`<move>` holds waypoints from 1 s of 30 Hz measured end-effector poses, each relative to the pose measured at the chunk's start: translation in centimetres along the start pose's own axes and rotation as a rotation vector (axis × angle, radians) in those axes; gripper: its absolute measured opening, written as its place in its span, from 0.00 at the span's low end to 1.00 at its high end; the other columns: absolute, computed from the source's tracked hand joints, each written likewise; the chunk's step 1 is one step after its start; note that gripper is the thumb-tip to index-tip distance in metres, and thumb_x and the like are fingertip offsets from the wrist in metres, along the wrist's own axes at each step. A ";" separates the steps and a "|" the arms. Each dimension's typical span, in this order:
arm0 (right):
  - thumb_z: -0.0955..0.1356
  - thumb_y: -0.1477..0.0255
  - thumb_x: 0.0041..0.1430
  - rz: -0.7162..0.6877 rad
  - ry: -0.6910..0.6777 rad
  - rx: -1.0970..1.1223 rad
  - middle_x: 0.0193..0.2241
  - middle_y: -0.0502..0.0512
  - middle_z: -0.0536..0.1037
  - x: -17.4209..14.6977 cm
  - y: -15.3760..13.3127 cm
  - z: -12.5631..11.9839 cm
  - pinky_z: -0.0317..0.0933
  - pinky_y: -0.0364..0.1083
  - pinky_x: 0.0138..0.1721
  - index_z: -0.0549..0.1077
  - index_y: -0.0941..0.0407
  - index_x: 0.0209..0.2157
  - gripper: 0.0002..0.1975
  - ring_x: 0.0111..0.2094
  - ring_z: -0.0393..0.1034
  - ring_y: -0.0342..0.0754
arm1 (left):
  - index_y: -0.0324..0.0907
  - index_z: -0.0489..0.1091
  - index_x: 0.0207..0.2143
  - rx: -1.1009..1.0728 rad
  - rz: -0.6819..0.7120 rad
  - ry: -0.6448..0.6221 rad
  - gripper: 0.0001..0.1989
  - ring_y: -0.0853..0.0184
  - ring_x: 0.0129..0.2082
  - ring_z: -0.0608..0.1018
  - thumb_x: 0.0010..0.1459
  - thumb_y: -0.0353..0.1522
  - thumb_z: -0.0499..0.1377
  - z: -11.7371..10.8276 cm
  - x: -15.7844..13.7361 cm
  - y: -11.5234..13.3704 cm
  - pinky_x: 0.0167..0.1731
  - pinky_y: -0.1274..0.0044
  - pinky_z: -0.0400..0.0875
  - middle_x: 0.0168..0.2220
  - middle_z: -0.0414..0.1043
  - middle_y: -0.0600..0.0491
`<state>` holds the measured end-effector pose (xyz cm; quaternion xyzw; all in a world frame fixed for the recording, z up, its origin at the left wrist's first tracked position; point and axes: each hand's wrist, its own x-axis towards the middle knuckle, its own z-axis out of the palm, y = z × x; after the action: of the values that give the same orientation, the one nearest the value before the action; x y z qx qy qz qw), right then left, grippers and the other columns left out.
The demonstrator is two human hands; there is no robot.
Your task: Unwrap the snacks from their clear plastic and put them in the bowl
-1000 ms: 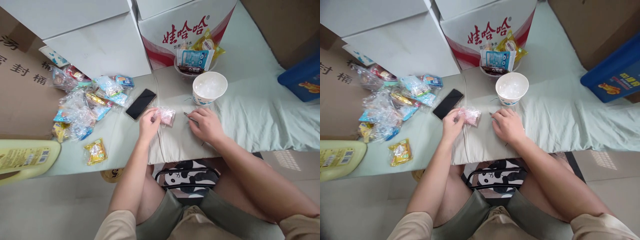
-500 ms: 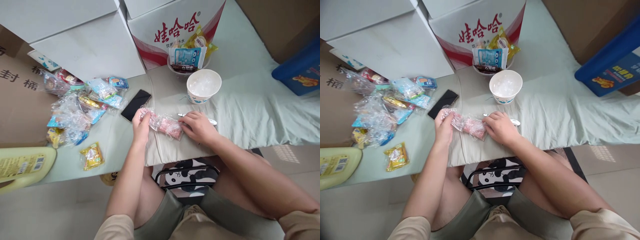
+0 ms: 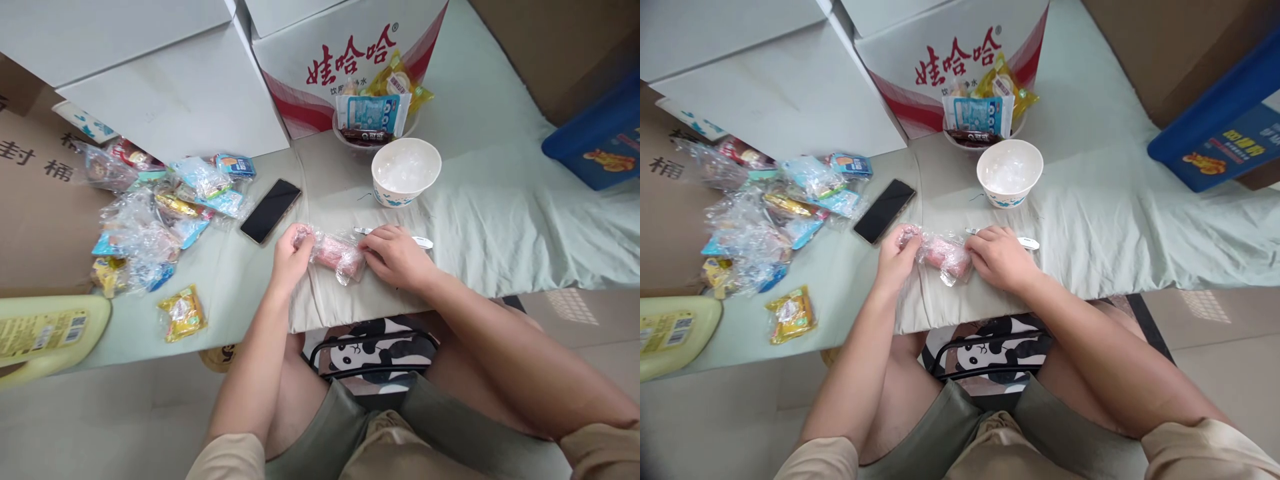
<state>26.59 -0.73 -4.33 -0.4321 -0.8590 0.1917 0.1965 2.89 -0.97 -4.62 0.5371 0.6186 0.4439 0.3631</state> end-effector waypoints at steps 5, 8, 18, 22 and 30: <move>0.62 0.73 0.66 -0.002 -0.010 -0.003 0.37 0.61 0.80 -0.1 0.1 0.1 0.55 0.52 0.42 0.76 0.56 0.38 0.11 0.42 0.70 0.56 | 0.43 0.70 0.30 0.045 -0.010 -0.050 0.01 0.69 0.28 0.69 0.55 0.31 0.60 -0.1 -0.2 0.0 0.31 0.78 0.63 0.26 0.68 0.58; 0.62 0.73 0.66 -0.006 -0.001 0.005 0.37 0.60 0.80 -0.1 0.2 0.1 0.55 0.51 0.41 0.76 0.56 0.38 0.11 0.42 0.70 0.56 | 0.43 0.71 0.29 0.024 -0.013 -0.031 0.02 0.69 0.28 0.69 0.55 0.31 0.60 -0.2 0.0 -0.2 0.30 0.78 0.63 0.26 0.69 0.57; 0.62 0.73 0.66 -0.011 -0.002 0.009 0.36 0.60 0.79 0.0 0.2 0.1 0.56 0.52 0.41 0.76 0.57 0.38 0.11 0.41 0.71 0.56 | 0.43 0.71 0.29 -0.008 -0.005 -0.014 0.03 0.69 0.28 0.70 0.56 0.31 0.59 -0.2 0.1 -0.4 0.31 0.77 0.63 0.26 0.68 0.57; 0.62 0.74 0.65 -0.014 0.007 0.019 0.35 0.60 0.79 -0.1 0.2 0.2 0.55 0.52 0.42 0.76 0.56 0.38 0.10 0.41 0.70 0.56 | 0.43 0.71 0.29 -0.015 -0.010 -0.016 0.03 0.69 0.28 0.70 0.55 0.31 0.60 -0.2 0.2 -0.3 0.30 0.78 0.63 0.26 0.68 0.57; 0.62 0.74 0.65 0.002 -0.001 0.023 0.36 0.59 0.79 0.0 0.2 0.3 0.54 0.52 0.42 0.75 0.56 0.37 0.10 0.41 0.70 0.55 | 0.42 0.70 0.28 -0.028 -0.018 -0.009 0.03 0.70 0.27 0.69 0.55 0.31 0.59 -0.1 0.2 0.0 0.30 0.78 0.63 0.25 0.67 0.57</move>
<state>26.61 -0.65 -4.70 -0.4306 -0.8564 0.2021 0.2009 2.74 -0.74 -4.58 0.5285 0.6155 0.4467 0.3772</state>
